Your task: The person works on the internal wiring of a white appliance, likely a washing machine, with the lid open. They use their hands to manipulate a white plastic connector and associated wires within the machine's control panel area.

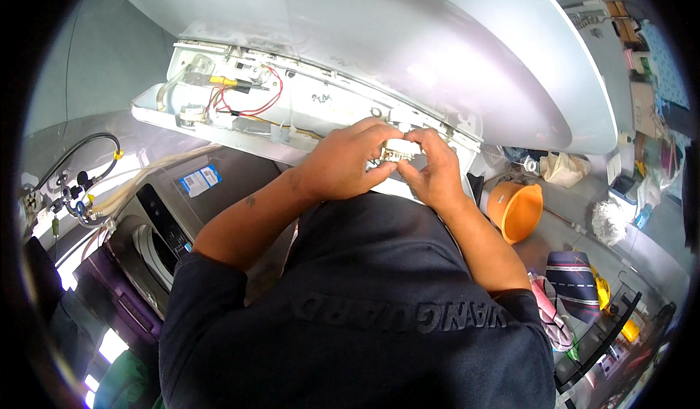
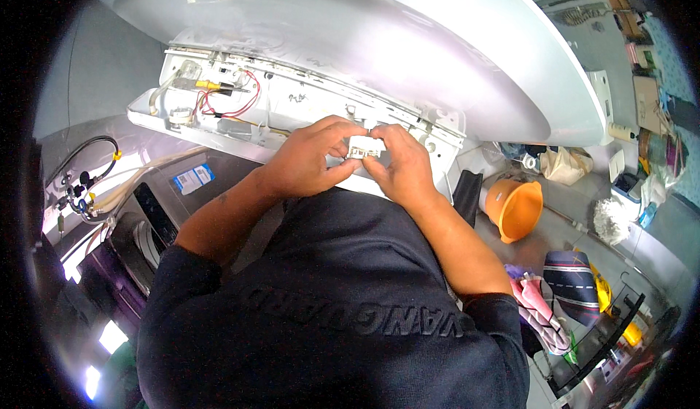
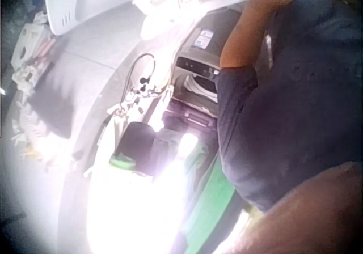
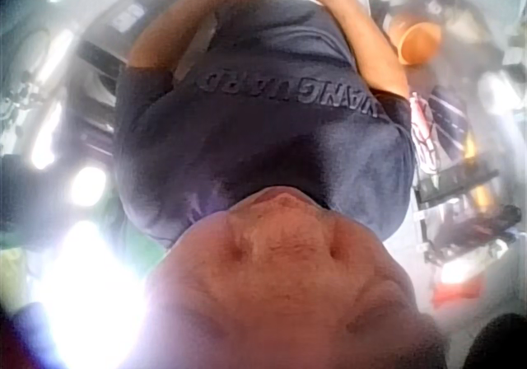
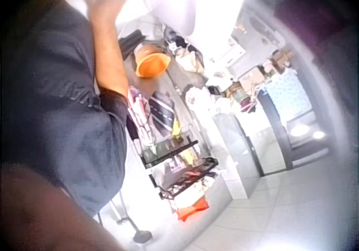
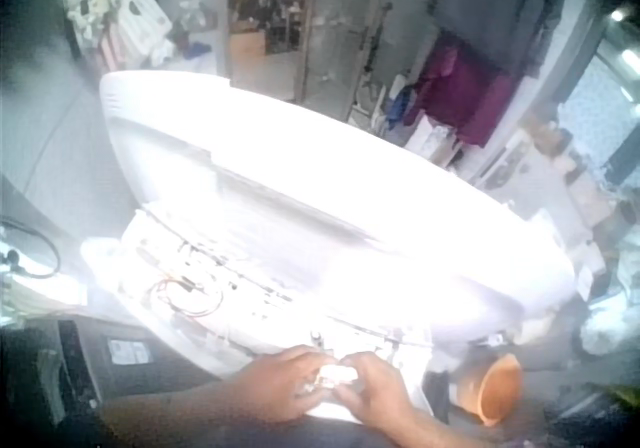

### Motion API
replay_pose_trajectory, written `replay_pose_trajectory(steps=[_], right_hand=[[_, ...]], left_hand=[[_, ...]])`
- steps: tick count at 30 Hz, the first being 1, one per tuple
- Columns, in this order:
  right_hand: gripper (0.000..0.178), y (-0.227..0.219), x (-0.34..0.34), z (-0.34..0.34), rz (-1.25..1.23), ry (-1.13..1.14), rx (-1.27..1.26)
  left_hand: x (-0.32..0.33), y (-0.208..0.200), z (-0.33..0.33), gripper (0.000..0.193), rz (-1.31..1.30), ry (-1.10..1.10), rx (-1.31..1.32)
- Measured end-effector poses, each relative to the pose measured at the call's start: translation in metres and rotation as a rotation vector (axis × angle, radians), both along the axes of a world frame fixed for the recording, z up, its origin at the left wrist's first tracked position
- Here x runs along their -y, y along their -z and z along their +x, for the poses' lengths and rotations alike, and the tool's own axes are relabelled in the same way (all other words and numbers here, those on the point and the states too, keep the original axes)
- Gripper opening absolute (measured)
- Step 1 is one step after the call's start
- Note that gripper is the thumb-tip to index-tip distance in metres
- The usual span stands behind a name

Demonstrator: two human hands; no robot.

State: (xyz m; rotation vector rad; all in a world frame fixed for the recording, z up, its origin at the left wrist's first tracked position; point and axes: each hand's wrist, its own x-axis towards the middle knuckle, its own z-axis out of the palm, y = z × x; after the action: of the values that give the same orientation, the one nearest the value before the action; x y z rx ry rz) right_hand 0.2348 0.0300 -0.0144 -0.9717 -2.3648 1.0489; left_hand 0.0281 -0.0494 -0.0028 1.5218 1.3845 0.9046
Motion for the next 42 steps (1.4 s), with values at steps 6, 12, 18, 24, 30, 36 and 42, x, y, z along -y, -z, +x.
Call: replay_pose_trajectory(steps=[6,12,18,24,30,36,42], right_hand=[[0.04,0.002,-0.001,-0.001,-0.103,0.058,0.015],[0.04,0.002,-0.004,-0.003,-0.285,0.141,0.059],[0.042,0.002,-0.009,-0.005,-0.392,0.198,0.165],[0.038,0.017,-0.016,-0.002,-0.463,0.2,0.127],[0.039,0.034,-0.02,0.002,-0.645,0.246,0.02],[0.041,0.036,-0.021,0.003,-0.584,0.227,0.099],[0.041,0.031,-0.02,0.001,-0.595,0.229,0.091]], left_hand=[[0.001,0.007,0.005,0.053,0.012,-0.075,-0.013],[-0.005,0.001,0.014,0.042,0.117,-0.21,-0.229],[-0.012,0.009,0.018,0.025,0.172,-0.16,-0.332],[-0.018,0.014,0.019,0.024,0.143,-0.138,-0.324],[-0.025,0.019,0.021,0.026,0.095,-0.12,-0.338],[-0.027,0.016,0.017,0.029,-0.019,-0.258,-0.122],[-0.034,0.005,0.002,0.027,-0.468,-0.275,0.272]])
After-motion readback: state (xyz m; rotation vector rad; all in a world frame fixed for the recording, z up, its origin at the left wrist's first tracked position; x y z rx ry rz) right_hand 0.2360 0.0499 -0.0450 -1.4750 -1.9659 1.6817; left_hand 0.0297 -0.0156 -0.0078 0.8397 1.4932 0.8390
